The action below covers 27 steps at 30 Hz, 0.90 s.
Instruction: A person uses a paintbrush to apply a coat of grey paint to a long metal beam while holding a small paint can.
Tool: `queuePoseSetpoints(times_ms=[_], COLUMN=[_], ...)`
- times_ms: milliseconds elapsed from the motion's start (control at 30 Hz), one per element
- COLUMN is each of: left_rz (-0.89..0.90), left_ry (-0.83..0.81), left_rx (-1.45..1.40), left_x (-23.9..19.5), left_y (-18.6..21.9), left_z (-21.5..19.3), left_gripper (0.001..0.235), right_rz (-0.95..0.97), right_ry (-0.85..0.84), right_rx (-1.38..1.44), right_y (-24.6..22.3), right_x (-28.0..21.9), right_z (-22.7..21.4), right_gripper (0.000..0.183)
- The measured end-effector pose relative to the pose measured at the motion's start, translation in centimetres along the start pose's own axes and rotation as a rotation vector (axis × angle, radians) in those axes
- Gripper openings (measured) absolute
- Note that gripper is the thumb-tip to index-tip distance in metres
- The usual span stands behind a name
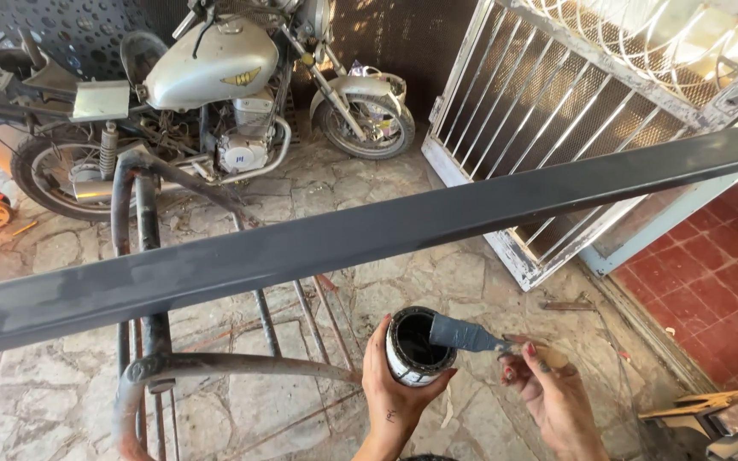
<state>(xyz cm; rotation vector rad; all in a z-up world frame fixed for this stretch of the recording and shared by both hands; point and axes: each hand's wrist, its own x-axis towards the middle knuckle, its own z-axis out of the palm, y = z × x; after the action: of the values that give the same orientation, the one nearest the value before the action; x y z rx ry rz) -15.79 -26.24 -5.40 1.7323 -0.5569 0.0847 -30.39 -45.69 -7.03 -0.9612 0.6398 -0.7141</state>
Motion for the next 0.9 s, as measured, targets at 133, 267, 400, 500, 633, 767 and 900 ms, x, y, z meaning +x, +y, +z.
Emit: queuePoseSetpoints(times_ms=[133, 267, 400, 500, 633, 767, 900], left_rz=[-0.052, -0.066, -0.268, -0.21, -0.459, -0.382, -0.283], left_ry=[-0.028, -0.025, -0.074, 0.03, -0.147, -0.124, -0.292], left_rx=[0.025, 0.014, 0.112, 0.084, -0.15, 0.011, 0.025], left_x=[-0.1, -0.7, -0.7, -0.8, -0.2, -0.2, 0.5], left_y=[-0.7, -2.6, -3.3, -1.9, -0.1, -0.2, -27.3], left_z=[0.5, 1.2, 1.6, 1.5, 0.6, 1.0, 7.7], left_gripper=[0.115, 0.118, 0.125, 0.121, 0.119, 0.123, 0.077], right_rz=[0.053, 0.309, 0.419, 0.371, 0.224, 0.375, 0.456], right_ry=[-0.051, 0.348, 0.534, 0.523, 0.384, 0.412, 0.422], right_rx=[0.017, 0.03, 0.027, -0.025, 0.026, 0.157, 0.081], right_y=[0.8, 0.3, -0.3, -1.4, 1.7, -0.7, 1.9], right_x=[-0.2, 0.1, 0.3, -0.4, -0.2, -2.0, 0.1], right_z=[-0.9, 0.4, 0.8, 2.4, 1.3, 4.1, 1.7], right_gripper=[0.027, 0.035, 0.033, 0.035, 0.037, 0.035, 0.042])
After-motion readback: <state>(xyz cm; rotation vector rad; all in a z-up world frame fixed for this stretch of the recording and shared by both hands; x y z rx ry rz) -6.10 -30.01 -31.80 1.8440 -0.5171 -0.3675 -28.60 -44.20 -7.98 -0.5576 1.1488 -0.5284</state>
